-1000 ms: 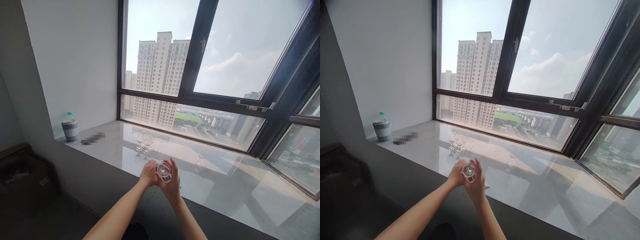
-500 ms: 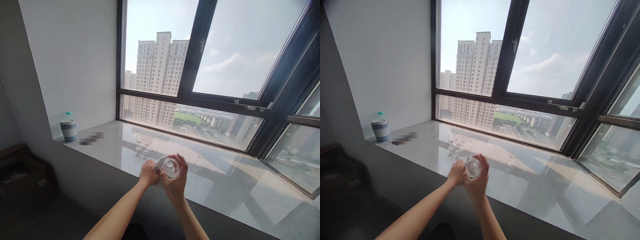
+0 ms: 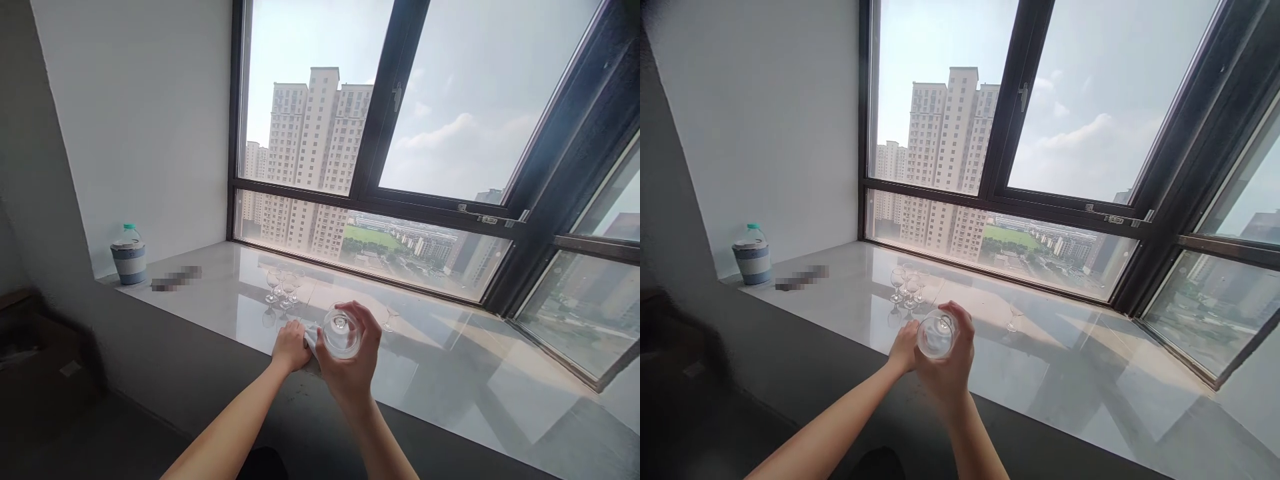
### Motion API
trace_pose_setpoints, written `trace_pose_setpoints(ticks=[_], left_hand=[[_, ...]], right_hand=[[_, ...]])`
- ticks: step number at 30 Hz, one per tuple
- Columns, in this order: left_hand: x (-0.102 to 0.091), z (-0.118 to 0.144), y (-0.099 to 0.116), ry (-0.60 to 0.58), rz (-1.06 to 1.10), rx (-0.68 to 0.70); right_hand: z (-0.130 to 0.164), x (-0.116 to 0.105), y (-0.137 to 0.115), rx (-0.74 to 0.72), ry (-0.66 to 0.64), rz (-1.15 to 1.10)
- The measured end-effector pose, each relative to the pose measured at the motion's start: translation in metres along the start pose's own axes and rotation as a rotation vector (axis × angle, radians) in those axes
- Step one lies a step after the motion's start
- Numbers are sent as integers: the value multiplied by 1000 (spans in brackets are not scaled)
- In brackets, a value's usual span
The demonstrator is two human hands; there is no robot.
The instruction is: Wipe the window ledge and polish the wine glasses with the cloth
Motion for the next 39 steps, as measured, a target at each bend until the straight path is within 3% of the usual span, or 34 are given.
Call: trace_pose_setpoints(ticks=[10,24,39], left_hand=[[6,-2,-1,28,-23,41],[16,-8,-6,16,44,27],[25,-6,-11,-40,-101,17]], right_hand=[[-7,0,-19,-76,36,-35],[-4,5,-29,-97,-80,42],[0,10,-32,-149,-164,41]])
Point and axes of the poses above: each hand's wrist, its own z-axis away from the middle knuckle, its own x-axis out of the palm, y = z × x, the point moved 9 cm from there along -z, towards the middle knuckle
